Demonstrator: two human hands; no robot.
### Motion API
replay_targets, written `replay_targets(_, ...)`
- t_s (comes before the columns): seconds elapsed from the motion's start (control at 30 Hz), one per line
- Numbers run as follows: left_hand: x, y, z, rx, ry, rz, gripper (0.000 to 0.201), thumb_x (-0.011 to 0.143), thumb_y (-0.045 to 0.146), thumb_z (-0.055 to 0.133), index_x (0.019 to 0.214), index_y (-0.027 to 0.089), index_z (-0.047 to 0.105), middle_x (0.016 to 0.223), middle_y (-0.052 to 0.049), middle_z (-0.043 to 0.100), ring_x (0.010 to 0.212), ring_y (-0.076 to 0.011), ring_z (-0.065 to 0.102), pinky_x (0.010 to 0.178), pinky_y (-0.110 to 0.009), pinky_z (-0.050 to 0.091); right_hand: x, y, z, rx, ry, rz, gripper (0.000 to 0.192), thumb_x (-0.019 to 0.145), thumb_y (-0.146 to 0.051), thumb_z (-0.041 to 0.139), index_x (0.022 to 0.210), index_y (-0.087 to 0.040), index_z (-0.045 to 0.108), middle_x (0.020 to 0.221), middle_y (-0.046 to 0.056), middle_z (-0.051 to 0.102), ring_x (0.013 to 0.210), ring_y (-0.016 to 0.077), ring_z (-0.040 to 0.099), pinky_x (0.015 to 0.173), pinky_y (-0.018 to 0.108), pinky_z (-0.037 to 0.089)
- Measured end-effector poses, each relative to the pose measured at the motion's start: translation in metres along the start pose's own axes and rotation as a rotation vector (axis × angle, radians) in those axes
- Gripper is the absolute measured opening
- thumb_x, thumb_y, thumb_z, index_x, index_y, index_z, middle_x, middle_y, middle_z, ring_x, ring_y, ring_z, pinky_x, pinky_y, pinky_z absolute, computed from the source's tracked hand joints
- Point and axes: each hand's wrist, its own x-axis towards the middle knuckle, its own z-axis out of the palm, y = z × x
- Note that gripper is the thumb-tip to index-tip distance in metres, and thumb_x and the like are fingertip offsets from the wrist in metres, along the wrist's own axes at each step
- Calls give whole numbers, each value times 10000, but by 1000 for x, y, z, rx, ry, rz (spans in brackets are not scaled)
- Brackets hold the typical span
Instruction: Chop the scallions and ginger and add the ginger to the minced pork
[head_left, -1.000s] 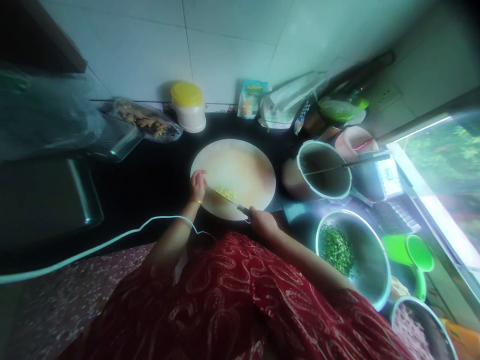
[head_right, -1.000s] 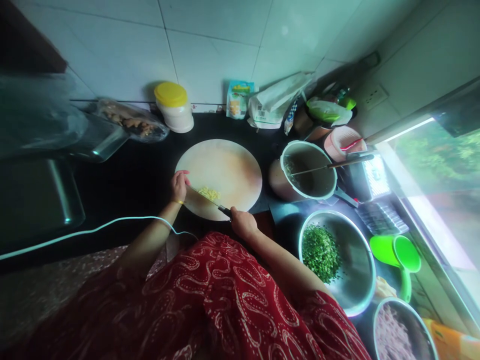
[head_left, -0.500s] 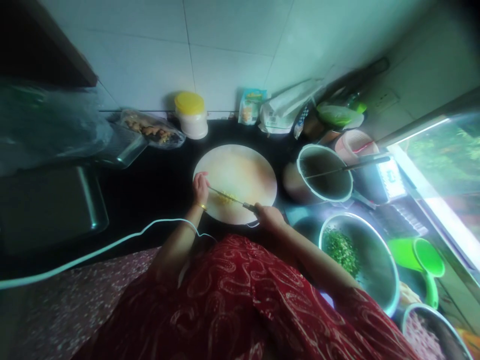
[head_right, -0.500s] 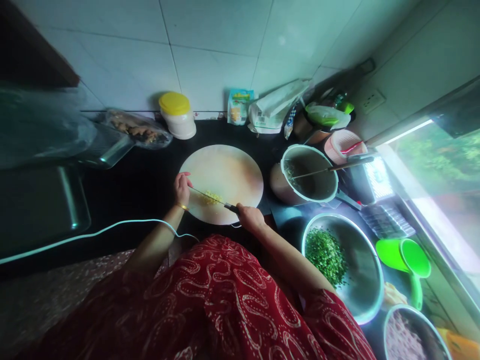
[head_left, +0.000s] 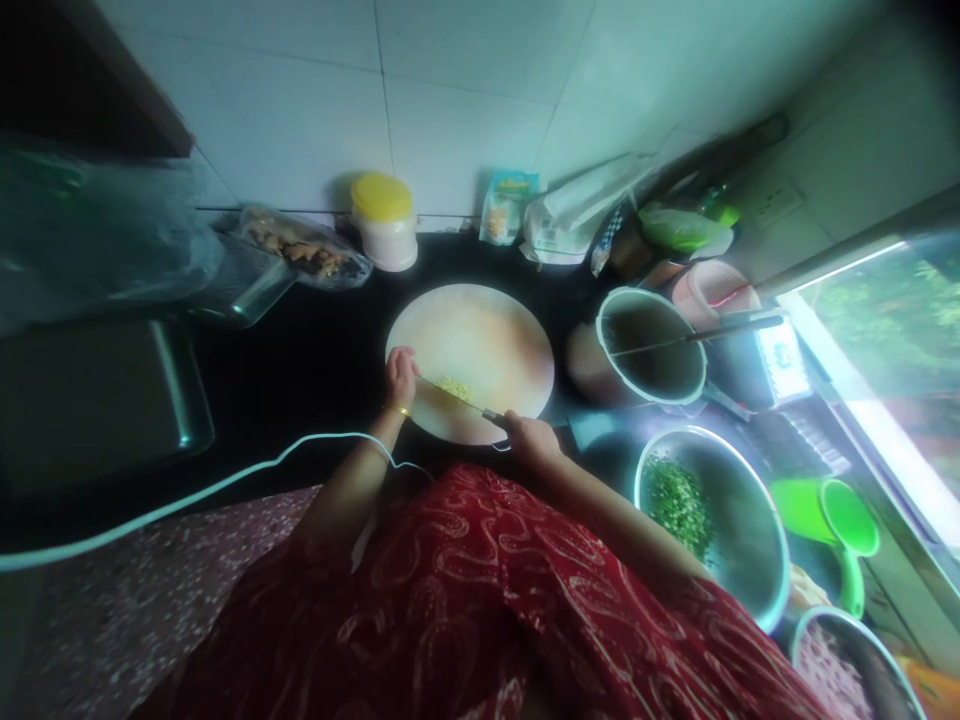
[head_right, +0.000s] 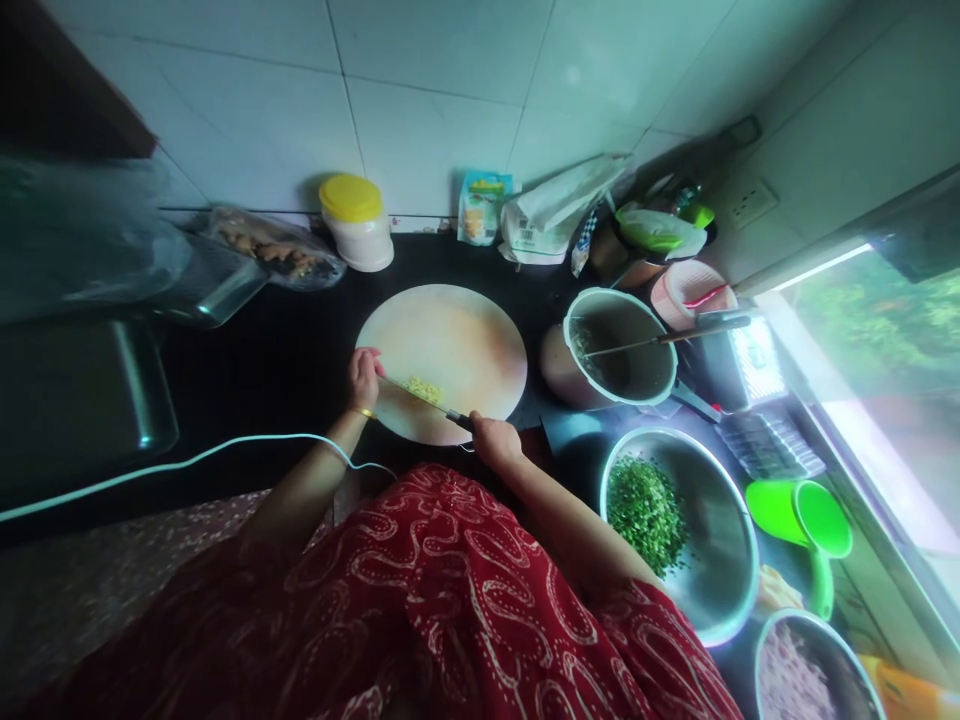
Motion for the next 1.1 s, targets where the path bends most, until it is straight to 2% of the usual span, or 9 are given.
replay_targets(0.1, 1, 2, 1, 2, -6, 21, 362, 924, 495, 355, 844, 192, 537, 528, 34, 451, 534, -132, 465, 617, -283, 406, -2, 0, 0, 13, 6, 1, 227, 946, -321, 371, 1110, -248, 509, 920, 54, 699, 793, 184, 652, 622, 249, 380)
replay_targets(0.2, 2, 2, 1, -15, 27, -14, 355, 927, 476, 352, 811, 192, 532, 512, 32, 440, 533, -134, 460, 628, -287, 408, -4, -1, -1, 9, 38, -17, 217, 931, -348, 406, 1092, -249, 512, 908, 51, 700, 791, 187, 653, 616, 248, 374)
replay_targets(0.37, -2, 1, -1, -5, -46, 23, 347, 925, 481, 360, 819, 194, 525, 530, 32, 454, 539, -134, 472, 631, -287, 406, -5, -2, 2, 28, -9, 14, 203, 944, -305, 375, 1090, -257, 507, 933, 44, 700, 795, 179, 652, 618, 249, 377)
replay_targets(0.53, 2, 0, -2, -8, -9, -21, 286, 935, 383, 347, 807, 194, 520, 523, 31, 454, 559, -135, 474, 667, -282, 412, -7, -7, 1, 29, 12, -19, 202, 930, -331, 417, 1092, -248, 504, 937, 51, 699, 821, 186, 654, 624, 248, 377)
replay_targets(0.7, 1, 2, -3, 2, -60, 10, 261, 928, 369, 369, 809, 200, 527, 522, 31, 449, 528, -133, 464, 609, -270, 403, -6, -5, 7, 35, -6, 18, 219, 941, -325, 386, 1109, -245, 500, 935, 53, 702, 809, 188, 657, 616, 248, 376)
replay_targets(0.9, -1, 0, 1, 11, 30, -31, 272, 936, 343, 346, 778, 202, 516, 517, 26, 459, 563, -141, 485, 674, -282, 427, 0, 5, -4, -19, 36, -16, 206, 930, -320, 391, 1080, -258, 519, 888, 42, 699, 765, 188, 653, 598, 251, 370)
replay_targets(1.0, -2, -1, 3, 20, 2, -3, 268, 938, 361, 351, 805, 200, 518, 537, 25, 459, 549, -134, 478, 635, -271, 415, 3, 8, -5, -11, 8, -1, 220, 939, -306, 376, 1091, -255, 527, 887, 43, 698, 762, 175, 650, 599, 243, 370)
replay_targets(1.1, 1, -2, 6, 13, 15, -1, 298, 941, 400, 340, 836, 192, 526, 546, 23, 469, 559, -135, 485, 630, -273, 411, 8, 11, -7, -15, 36, -3, 253, 951, -347, 356, 1101, -254, 537, 897, 54, 694, 779, 179, 646, 626, 249, 383)
